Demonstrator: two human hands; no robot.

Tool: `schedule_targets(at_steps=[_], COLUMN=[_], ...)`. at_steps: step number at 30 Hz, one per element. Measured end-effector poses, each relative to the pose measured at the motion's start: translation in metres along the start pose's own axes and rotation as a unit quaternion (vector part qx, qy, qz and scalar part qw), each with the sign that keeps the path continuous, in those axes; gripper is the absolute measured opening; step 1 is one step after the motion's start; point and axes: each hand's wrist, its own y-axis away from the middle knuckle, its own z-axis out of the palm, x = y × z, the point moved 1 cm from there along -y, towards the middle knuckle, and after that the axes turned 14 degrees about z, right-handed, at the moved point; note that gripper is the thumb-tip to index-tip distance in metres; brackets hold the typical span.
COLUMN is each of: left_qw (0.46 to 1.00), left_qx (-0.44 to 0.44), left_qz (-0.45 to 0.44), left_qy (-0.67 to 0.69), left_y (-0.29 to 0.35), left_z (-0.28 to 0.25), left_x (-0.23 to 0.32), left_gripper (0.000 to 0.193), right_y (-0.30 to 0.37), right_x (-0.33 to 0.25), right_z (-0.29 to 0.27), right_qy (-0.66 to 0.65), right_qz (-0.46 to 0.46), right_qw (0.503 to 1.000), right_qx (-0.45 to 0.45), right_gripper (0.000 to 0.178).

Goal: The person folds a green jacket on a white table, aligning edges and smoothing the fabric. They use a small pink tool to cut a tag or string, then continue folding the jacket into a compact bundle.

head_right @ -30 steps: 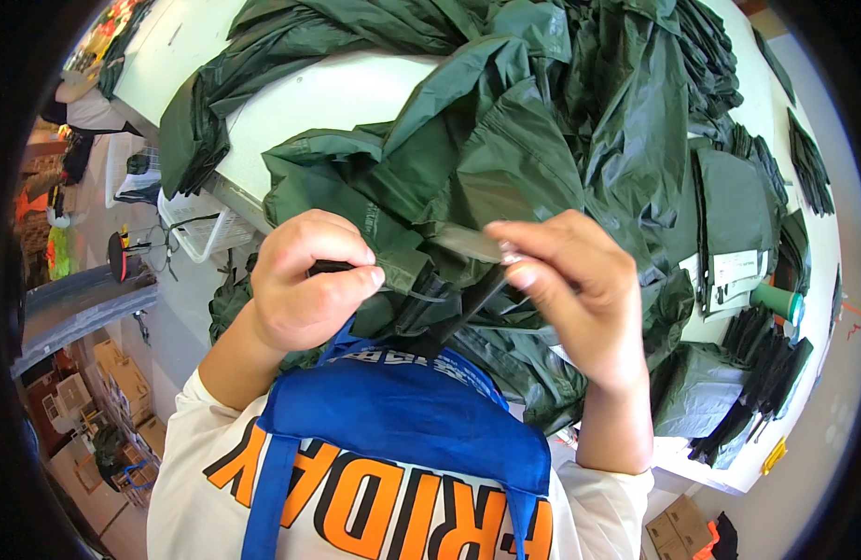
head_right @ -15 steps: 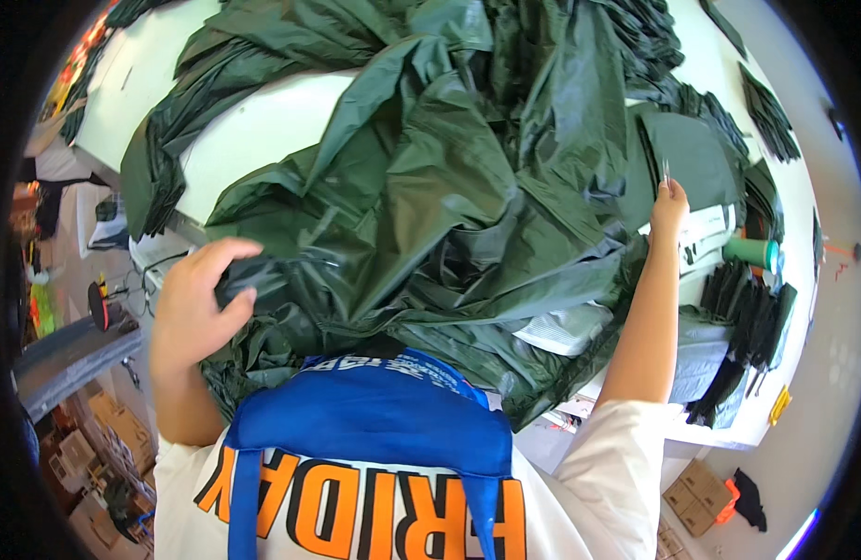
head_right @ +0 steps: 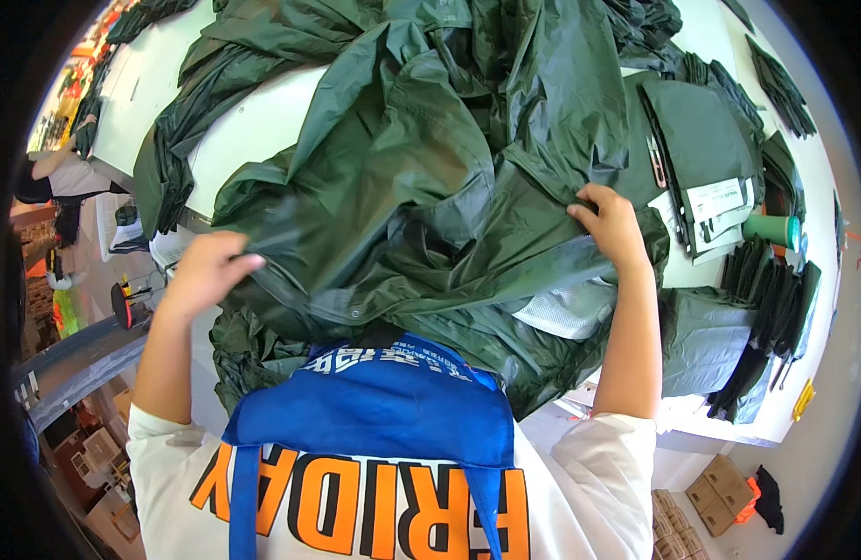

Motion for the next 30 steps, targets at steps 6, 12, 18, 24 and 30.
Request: schedule_targets(at_steps=[6,12,18,24,30], left_qw=[0.792,0.791,0.801,0.762,0.86], left_qx=[0.449,0.45,0.455,0.499,0.379], left_qz=[-0.076,-0.079,0.005,0.002,0.081], left_qy=[0.407,0.408,0.389,0.413,0.333], left_y=[0.052,0.074,0.028,0.035,-0.012], left_z=[-0.108,-0.173,-0.155,-0.167,-0.138], left_x=[-0.062,-0.161,-0.196,-0.26,-0.158], left_gripper=[0.015,0.034,0.033,0.034,0.036], right_y=[-0.029,0.042,0.136,0.147,0.149], right_x=[-0.048,-0.022,0.003,0.042,0.002], right_z=[-0.048,-0.024,0.102,0.024,0.012], right_qy=[-0.225,0.035,-0.013,-0.56,-0.375], right_qz=[-0.044,0.006,0.25,0.137,0.117], right_qw=[0.956,0.942,0.926,0.798,0.803], right_qx=[0.184,0.333,0.283,0.176,0.448], right_gripper=[0.029,0.071,0.089,0.063,0.031])
